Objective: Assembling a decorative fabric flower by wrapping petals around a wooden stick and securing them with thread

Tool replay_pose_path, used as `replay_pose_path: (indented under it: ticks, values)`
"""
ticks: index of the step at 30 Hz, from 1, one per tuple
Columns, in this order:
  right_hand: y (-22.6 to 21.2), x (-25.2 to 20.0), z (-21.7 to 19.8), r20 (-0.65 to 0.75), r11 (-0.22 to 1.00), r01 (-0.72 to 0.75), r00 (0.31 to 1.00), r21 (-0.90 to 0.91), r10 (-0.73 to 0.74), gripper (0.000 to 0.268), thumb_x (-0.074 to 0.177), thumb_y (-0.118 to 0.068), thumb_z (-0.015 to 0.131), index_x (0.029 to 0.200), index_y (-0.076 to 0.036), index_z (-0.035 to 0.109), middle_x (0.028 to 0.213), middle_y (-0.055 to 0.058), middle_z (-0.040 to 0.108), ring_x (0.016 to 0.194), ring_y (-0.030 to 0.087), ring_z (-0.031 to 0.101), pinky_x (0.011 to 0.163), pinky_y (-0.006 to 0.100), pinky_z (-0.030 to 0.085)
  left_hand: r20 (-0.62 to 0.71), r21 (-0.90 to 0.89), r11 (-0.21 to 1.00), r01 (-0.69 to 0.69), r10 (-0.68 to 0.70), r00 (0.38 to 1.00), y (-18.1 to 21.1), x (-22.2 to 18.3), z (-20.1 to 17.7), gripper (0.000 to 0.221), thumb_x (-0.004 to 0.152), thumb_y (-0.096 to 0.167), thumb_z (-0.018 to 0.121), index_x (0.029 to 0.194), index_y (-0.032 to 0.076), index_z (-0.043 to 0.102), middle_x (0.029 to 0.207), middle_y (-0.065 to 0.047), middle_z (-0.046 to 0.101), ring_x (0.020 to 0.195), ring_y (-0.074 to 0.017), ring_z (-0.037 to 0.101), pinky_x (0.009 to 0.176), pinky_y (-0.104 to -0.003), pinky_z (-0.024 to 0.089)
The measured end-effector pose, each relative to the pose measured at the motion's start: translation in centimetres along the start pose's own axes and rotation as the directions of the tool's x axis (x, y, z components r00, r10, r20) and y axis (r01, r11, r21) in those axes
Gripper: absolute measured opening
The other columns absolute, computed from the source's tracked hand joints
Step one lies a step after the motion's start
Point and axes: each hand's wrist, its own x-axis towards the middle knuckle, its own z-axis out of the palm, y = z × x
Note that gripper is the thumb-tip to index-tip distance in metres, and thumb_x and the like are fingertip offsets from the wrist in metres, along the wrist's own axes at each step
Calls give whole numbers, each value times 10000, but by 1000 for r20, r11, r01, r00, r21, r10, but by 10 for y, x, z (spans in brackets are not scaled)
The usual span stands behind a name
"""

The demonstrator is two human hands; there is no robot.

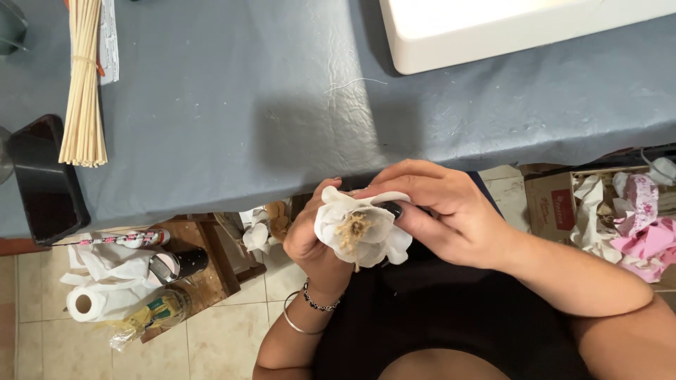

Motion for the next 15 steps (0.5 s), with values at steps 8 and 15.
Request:
replay_pose_path:
  ticks: [8, 15]
  values:
    - [2, -3, 6, -200, 993, -120, 973, -14, 115, 197, 981, -184, 650, 1116, -96, 762, 915, 61, 756, 742, 118, 662, 668, 229, 482, 63, 10, 1000, -25, 25, 998, 8, 3, 7, 133, 921, 62, 723, 802, 55, 664, 866, -73, 713, 806, -179, 663, 999, -519, 585]
    - [7, -6, 1, -106, 978, -157, 979, 141, 172, 247, 974, -270, 630, 1047, -74, 762, 921, 61, 745, 747, 114, 656, 675, 243, 500, 68, 26, 999, -48, 46, 997, 10, 6, 5, 106, 915, 66, 716, 823, 36, 672, 853, -95, 713, 790, -215, 668, 976, -524, 578]
